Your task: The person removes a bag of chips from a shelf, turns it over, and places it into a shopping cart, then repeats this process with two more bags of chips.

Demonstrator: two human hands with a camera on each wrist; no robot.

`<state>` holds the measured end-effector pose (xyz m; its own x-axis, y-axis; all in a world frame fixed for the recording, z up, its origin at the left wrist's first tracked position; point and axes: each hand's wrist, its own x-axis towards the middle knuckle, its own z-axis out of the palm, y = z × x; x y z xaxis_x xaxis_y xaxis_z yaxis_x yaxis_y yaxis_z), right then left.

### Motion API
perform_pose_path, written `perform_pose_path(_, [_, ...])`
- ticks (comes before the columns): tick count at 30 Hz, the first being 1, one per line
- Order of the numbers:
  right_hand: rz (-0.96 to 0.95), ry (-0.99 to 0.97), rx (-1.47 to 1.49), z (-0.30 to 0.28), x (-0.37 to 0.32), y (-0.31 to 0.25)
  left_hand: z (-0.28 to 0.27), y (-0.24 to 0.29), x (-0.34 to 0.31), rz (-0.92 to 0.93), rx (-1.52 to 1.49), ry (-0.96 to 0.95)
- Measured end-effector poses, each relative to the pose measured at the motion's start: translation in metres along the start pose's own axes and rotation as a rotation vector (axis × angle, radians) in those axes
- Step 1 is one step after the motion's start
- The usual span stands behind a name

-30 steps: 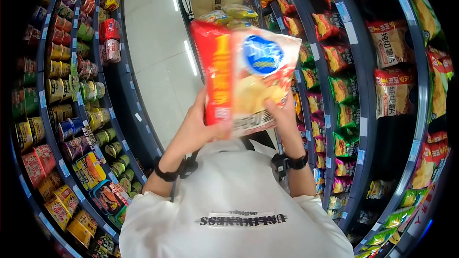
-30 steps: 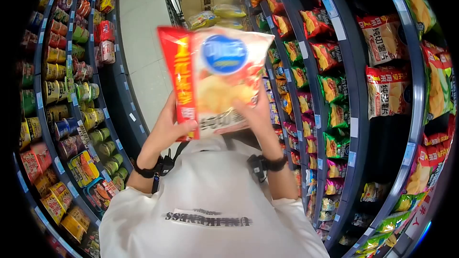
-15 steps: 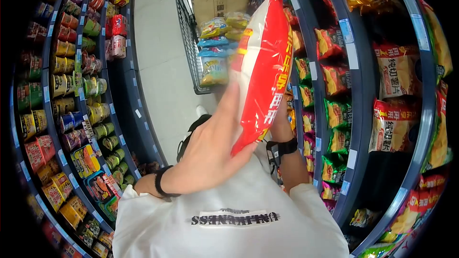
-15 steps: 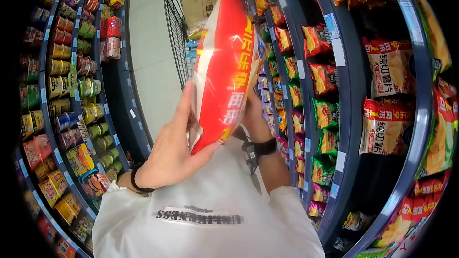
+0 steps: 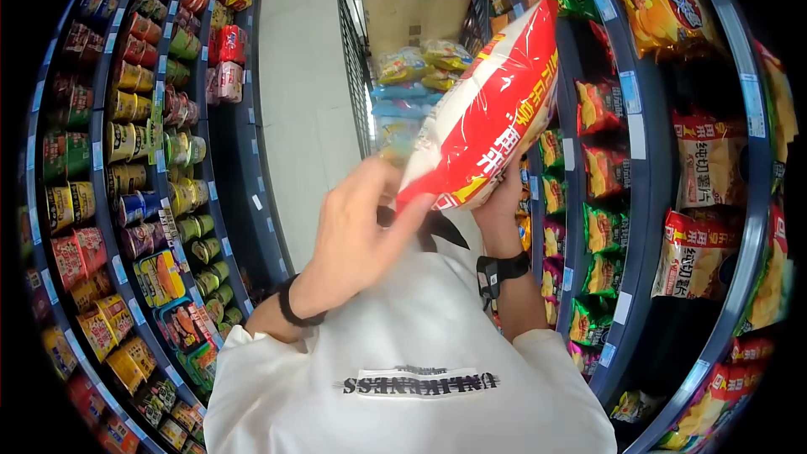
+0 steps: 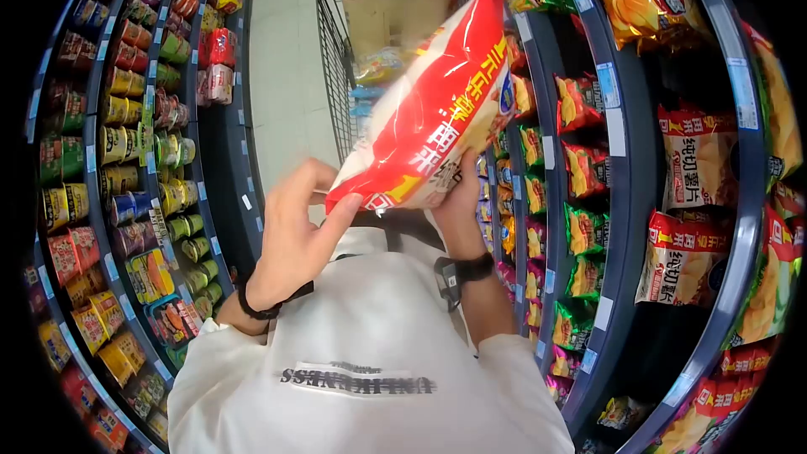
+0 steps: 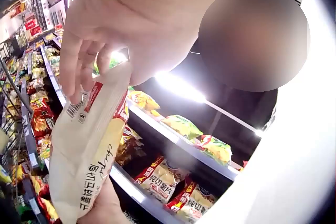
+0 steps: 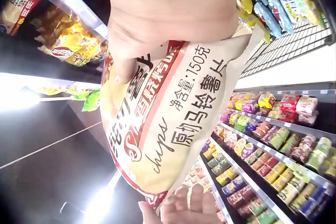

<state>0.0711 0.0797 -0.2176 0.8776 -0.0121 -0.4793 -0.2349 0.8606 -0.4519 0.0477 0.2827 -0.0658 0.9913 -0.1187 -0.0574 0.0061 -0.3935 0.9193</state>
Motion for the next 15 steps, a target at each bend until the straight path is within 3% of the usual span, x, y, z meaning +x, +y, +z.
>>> perform_pose_path(2, [-0.374,-0.024,-0.837,0.031,-0.019,-0.002,-0.011,-0.006,0.001,0.132,0.101,0.032])
perform_pose_path(5, [-0.401,-0.010,-0.870,0.038,-0.016,0.007,-0.024,-0.023,0.000,0.293,0.114,0.027])
perform_pose_path(7, [-0.059,-0.015,-0.025,0.023,0.005,0.022,-0.032,-0.030,0.000,0.357,0.094,0.015])
perform_pose_path(12, [-0.081,0.031,-0.061,0.023,0.006,0.037,-0.043,-0.040,0.004,0.407,0.067,0.045])
perform_pose_path(15, [-0.060,0.020,-0.017,0.018,0.006,0.040,-0.049,-0.045,0.004,0.540,0.074,-0.025])
